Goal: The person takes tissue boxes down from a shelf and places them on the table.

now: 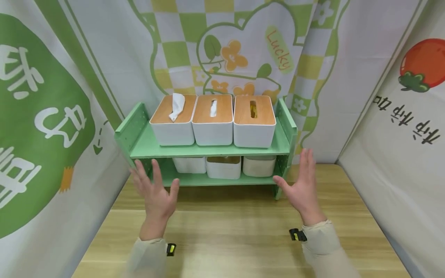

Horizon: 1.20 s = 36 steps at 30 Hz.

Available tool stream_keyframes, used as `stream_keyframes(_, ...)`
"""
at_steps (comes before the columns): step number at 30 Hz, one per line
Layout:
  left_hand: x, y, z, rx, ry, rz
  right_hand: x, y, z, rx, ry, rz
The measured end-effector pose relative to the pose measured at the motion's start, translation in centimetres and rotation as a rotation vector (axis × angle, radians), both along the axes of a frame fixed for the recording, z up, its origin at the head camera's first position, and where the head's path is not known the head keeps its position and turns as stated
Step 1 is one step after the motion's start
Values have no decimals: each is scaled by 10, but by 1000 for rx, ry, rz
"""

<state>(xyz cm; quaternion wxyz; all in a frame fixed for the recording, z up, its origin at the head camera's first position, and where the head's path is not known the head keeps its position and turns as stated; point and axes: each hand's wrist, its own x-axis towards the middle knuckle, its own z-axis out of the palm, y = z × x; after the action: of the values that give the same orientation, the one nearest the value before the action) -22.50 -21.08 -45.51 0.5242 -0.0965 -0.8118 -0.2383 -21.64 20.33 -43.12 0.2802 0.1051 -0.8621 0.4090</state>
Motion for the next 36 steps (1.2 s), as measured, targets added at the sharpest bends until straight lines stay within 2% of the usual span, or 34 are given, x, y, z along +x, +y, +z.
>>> stream_keyframes(3, -16, -26, 11, 58, 117, -12, -11, 3, 10, -84, -4, 43)
stream_keyframes(7, -28, -52, 23, 149, 144, -59, -22, 5, 22, -147, -28, 84)
stream_keyframes(11, -33, -66, 34, 222, 124, -132, -32, 9, 32, -165, 8, 111)
stream_keyframes(14, -34, -72, 41, 246, 64, -178, -38, 11, 39, -172, 40, 122)
stream_keyframes(18, -38, -79, 49, 260, 19, -204, -42, 12, 46, -197, 50, 128)
stream_keyframes(24, -46, -89, 58, 295, 22, -234, -46, 11, 54, -307, 67, 186)
stream_keyframes(26, -47, -91, 61, 346, 8, -286, -48, 10, 56, -333, 88, 208)
stream_keyframes(27, -47, -92, 63, 391, -6, -331, -49, 10, 56, -341, 100, 217)
stream_keyframes(30, -46, -92, 69, 554, -53, -494, -52, 11, 59, -356, 126, 239)
stream_keyframes(33, -46, -91, 75, 710, -116, -657, -57, 11, 61, -420, 134, 286)
stream_keyframes(36, -46, -94, 79, 748, -193, -722, -62, 8, 63, -505, 149, 333)
